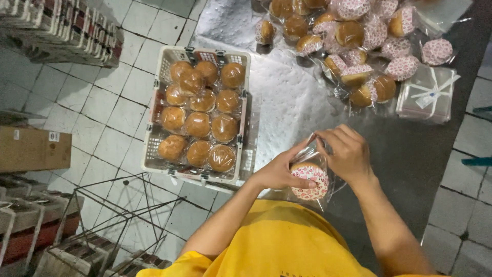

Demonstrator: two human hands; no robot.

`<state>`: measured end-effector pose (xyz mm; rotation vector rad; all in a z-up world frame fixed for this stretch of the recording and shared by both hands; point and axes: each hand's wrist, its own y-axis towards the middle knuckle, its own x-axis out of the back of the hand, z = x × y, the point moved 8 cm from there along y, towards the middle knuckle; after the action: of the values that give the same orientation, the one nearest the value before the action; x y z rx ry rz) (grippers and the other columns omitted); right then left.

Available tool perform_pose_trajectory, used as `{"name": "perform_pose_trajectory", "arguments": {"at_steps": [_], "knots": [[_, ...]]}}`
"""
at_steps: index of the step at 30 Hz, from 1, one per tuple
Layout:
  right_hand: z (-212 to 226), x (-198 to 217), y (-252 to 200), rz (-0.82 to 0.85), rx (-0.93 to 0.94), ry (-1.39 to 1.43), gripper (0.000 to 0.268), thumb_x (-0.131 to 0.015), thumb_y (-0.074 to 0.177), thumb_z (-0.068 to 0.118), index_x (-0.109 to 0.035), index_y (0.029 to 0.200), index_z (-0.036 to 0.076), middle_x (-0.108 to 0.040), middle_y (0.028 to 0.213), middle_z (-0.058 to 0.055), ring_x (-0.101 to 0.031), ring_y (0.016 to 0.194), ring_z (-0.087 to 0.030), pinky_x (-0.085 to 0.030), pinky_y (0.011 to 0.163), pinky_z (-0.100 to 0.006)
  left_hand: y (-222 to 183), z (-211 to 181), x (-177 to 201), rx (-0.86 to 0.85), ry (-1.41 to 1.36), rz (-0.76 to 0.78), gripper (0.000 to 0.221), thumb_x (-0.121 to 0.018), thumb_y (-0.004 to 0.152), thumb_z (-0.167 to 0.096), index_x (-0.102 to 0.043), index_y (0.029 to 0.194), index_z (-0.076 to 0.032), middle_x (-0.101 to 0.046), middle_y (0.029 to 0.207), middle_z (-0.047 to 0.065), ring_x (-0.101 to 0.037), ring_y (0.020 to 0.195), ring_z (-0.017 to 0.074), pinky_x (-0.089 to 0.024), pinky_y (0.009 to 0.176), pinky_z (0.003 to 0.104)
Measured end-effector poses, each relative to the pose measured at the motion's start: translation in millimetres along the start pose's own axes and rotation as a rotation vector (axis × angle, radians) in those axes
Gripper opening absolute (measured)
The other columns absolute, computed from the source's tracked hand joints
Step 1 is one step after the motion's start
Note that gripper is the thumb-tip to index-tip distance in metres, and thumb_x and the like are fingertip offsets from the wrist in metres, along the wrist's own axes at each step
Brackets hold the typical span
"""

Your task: The person packages individual buns into plastic bags and places them into a plastic crate on a metal table.

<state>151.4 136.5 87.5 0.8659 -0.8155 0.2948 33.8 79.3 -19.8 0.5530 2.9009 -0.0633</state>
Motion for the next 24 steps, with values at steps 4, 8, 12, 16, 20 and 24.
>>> {"name": "perform_pose_trajectory", "arguments": {"at_steps": [4, 8, 12, 16, 20, 24], "knots": [[-18, -1, -2, -0.028, 0.053, -0.110, 0.010, -0.076, 0.081, -0.001, -0.071, 0.081, 0.007, -0.058, 0.066, -0.004, -0.062, 0.064, -0.024, -0.051, 0.063, -0.034, 8, -27, -11, 0.018, 0.004, 0.042, 0.114, -0.094, 0.065, -0.018, -0.032, 0.159, -0.006, -0.037, 0.161, 0.016, -0.027, 0.151, 0.0266, -0.018, 0.126, 0.044], [-115, 41, -35, -0.317, -0.433, 0.040, 0.019, -0.077, 0.083, -0.005, -0.074, 0.088, 0.013, -0.063, 0.072, -0.002, -0.062, 0.072, -0.024, -0.047, 0.073, -0.034, -1, -49, -22, 0.108, 0.007, 0.043, 0.119, -0.093, 0.061, -0.026, -0.029, 0.159, -0.003, -0.035, 0.159, 0.028, -0.024, 0.151, 0.0430, -0.016, 0.125, 0.052], [-90, 57, -33, -0.237, -0.590, 0.208, 0.015, -0.078, 0.089, 0.004, -0.076, 0.090, 0.019, -0.068, 0.075, 0.002, -0.060, 0.070, -0.014, -0.046, 0.073, -0.026, 5, -53, -19, 0.187, -0.195, 0.044, 0.119, -0.093, 0.065, -0.014, -0.025, 0.163, -0.013, -0.057, 0.139, 0.025, -0.054, 0.131, 0.0349, -0.043, 0.114, 0.047], [-29, 14, -6, -0.020, -0.162, 0.219, 0.011, -0.083, 0.084, 0.011, -0.076, 0.092, 0.007, -0.073, 0.079, -0.009, -0.070, 0.073, -0.029, -0.054, 0.067, -0.037, 11, -29, -14, 0.167, -0.154, 0.042, 0.121, -0.096, 0.062, -0.014, -0.028, 0.162, -0.012, -0.044, 0.152, 0.026, -0.043, 0.138, 0.0407, -0.040, 0.114, 0.051], [-33, -7, -24, -0.037, -0.068, 0.053, 0.005, -0.077, 0.091, 0.010, -0.074, 0.093, 0.007, -0.066, 0.076, -0.008, -0.066, 0.072, -0.028, -0.053, 0.064, -0.037, 18, -6, -5, 0.202, -0.127, 0.022, 0.122, -0.096, 0.062, -0.007, -0.028, 0.162, -0.009, -0.053, 0.143, 0.026, -0.055, 0.126, 0.0281, -0.047, 0.108, 0.042], [-33, -4, -15, 0.029, -0.040, -0.006, 0.011, -0.076, 0.081, 0.001, -0.067, 0.077, 0.006, -0.059, 0.064, -0.005, -0.062, 0.063, -0.026, -0.052, 0.061, -0.034, 18, -7, -15, 0.180, -0.121, 0.065, 0.117, -0.097, 0.061, -0.008, -0.034, 0.160, -0.011, -0.045, 0.154, 0.020, -0.050, 0.134, 0.0286, -0.045, 0.111, 0.044]]}}
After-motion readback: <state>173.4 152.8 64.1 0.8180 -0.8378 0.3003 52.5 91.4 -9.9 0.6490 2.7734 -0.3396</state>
